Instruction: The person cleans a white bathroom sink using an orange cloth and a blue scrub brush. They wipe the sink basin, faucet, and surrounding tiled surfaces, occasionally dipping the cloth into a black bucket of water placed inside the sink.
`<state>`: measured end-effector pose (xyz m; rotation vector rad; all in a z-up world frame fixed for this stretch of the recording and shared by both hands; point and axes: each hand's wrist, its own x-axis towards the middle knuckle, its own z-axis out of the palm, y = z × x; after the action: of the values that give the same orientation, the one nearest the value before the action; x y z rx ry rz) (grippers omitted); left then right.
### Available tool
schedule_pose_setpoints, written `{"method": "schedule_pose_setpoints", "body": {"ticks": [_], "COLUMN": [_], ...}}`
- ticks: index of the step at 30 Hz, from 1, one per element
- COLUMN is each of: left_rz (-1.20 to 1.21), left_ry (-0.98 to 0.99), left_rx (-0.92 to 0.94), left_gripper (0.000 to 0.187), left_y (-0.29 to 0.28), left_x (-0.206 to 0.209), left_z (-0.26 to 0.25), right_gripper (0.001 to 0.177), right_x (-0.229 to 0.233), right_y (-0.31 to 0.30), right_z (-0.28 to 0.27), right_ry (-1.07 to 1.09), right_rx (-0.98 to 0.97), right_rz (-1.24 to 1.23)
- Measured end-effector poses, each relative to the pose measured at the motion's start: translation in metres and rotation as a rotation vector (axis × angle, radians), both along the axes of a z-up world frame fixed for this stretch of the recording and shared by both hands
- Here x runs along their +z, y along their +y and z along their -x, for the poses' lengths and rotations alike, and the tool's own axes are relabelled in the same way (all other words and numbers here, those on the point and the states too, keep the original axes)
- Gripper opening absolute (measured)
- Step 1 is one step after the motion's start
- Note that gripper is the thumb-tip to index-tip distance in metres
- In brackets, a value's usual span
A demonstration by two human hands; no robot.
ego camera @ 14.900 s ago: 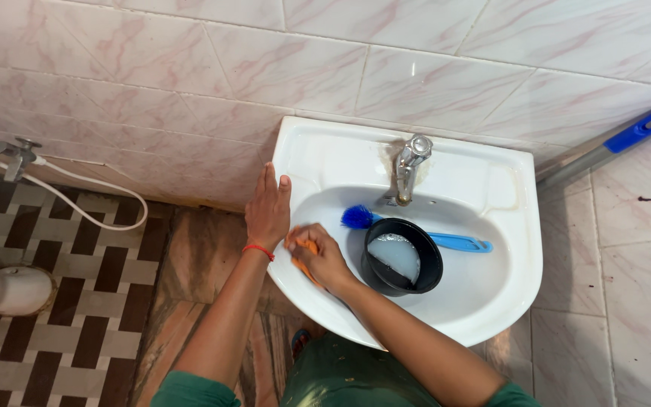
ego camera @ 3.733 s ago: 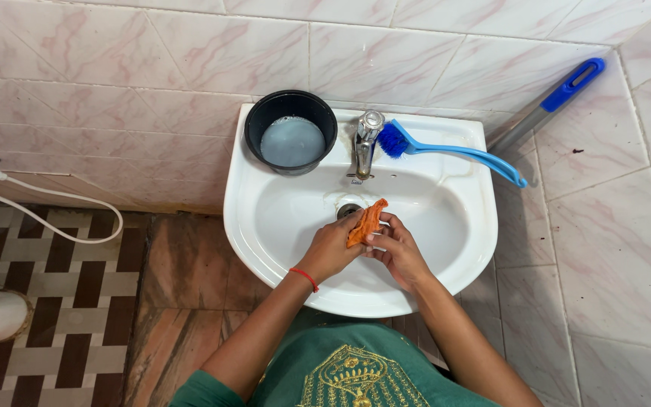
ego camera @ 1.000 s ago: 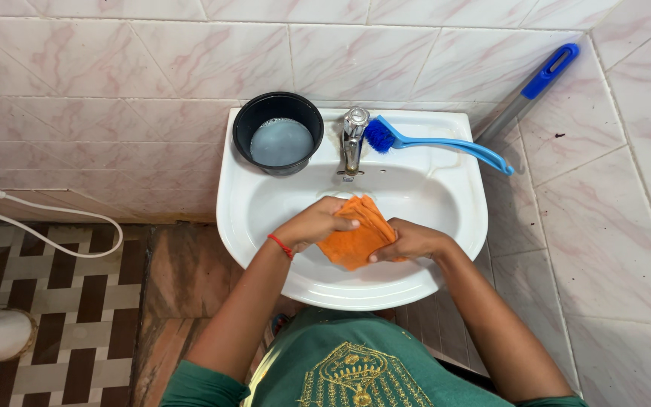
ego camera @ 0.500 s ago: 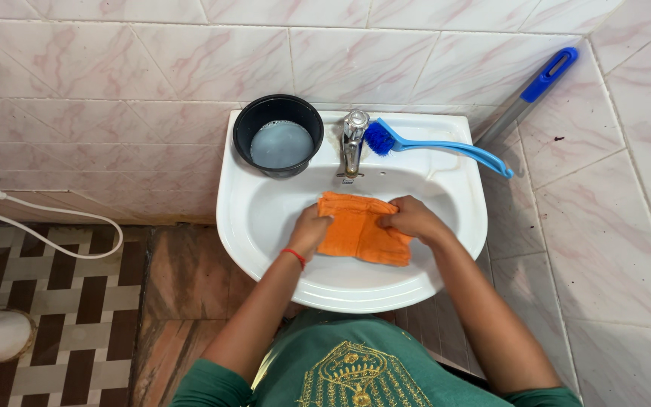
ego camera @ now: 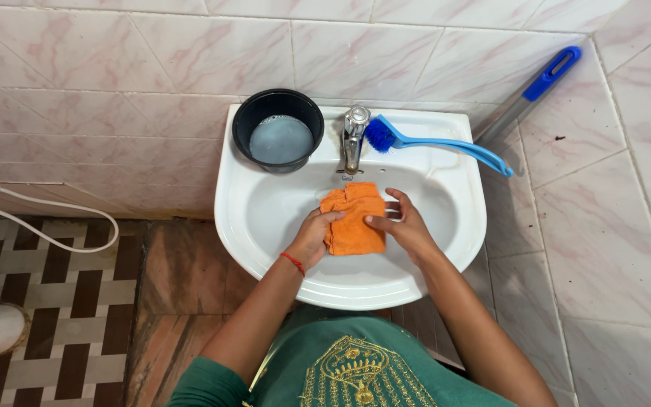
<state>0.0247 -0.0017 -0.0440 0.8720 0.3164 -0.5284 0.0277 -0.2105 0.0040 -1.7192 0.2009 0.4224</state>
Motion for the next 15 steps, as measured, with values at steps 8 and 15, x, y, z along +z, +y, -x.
{"method": "schedule_pose_setpoints", "body": {"ticks": [8,15], "left_rz": [-0.771,-1.512], "left_ry": [-0.51,-0.74], "left_rx": [-0.24,-0.329], "left_gripper": [0.045,0.035], "left_y": [0.02,0.097], "left_x": [0.015,0.048], "left_z": [-0.019,-0.001], "right_gripper": [0.032,0.055], "right_x": [-0.006,-0.029], "right_y": [0.001,-0.041], "right_z": [0.005,0.006], "right_ry": [-0.272,-0.52], "right_rx": [0.03,0.982], "right_rz": [0.033,0.736]}}
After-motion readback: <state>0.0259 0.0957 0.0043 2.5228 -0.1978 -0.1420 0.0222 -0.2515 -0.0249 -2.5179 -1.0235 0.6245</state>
